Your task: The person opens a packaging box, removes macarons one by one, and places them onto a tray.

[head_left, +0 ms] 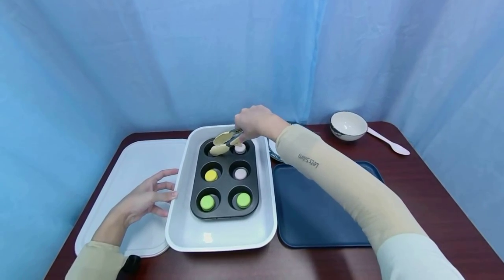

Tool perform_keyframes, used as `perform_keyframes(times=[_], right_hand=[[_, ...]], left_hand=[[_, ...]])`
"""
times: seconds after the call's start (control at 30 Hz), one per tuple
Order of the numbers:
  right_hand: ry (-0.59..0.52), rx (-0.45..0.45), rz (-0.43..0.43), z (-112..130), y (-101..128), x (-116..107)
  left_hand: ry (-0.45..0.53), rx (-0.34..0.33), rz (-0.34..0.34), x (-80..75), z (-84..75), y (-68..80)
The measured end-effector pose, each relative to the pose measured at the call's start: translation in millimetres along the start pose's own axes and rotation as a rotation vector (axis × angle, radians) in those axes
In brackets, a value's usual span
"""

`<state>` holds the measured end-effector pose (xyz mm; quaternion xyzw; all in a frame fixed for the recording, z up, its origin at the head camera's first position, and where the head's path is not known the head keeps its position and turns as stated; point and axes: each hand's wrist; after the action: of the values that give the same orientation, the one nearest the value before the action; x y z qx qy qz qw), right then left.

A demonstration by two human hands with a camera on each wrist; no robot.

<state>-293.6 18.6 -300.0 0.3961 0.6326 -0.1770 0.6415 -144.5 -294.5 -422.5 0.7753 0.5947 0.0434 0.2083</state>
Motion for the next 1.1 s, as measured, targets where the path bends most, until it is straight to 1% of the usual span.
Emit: perform_keyframes(times=[0.17, 0.4, 0.6, 0.73, 0.87, 1.1], right_hand=[[-0.013, 0.027, 0.037, 6, -2, 0], [-0.041, 0.017, 0.035, 16, -3, -2], [-0.037, 0.026, 0.048, 15, -5, -4], [-0.032, 0.008, 0.053, 13, -6, -2], [-0.028, -0.018, 0.041, 9, -7, 3], [-0.055, -0.060, -0.007, 2, -6, 11]], left_hand=[[0.002, -0.005, 0.005, 0.6, 1.1, 0.3], [0.011, -0.004, 0.009, -0.2, 0.7, 0.2], [0.003, -0.006, 0.005, -1.7, -1.3, -1.0], [0.002, -0.011, 0.007, -2.0, -1.2, -1.0], [0.004, -0.009, 0.013, -2.3, -0.8, -0.3], [-0.001, -0.009, 0.008, -2.8, -1.6, 0.7]])
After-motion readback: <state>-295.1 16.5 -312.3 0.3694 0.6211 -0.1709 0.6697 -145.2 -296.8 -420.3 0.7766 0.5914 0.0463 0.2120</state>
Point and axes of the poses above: each hand's wrist, its own y-axis away from the middle knuckle, its own x-axis out of the palm, z = x × y, and after that the axes turned 1 degree about -y, right-handed
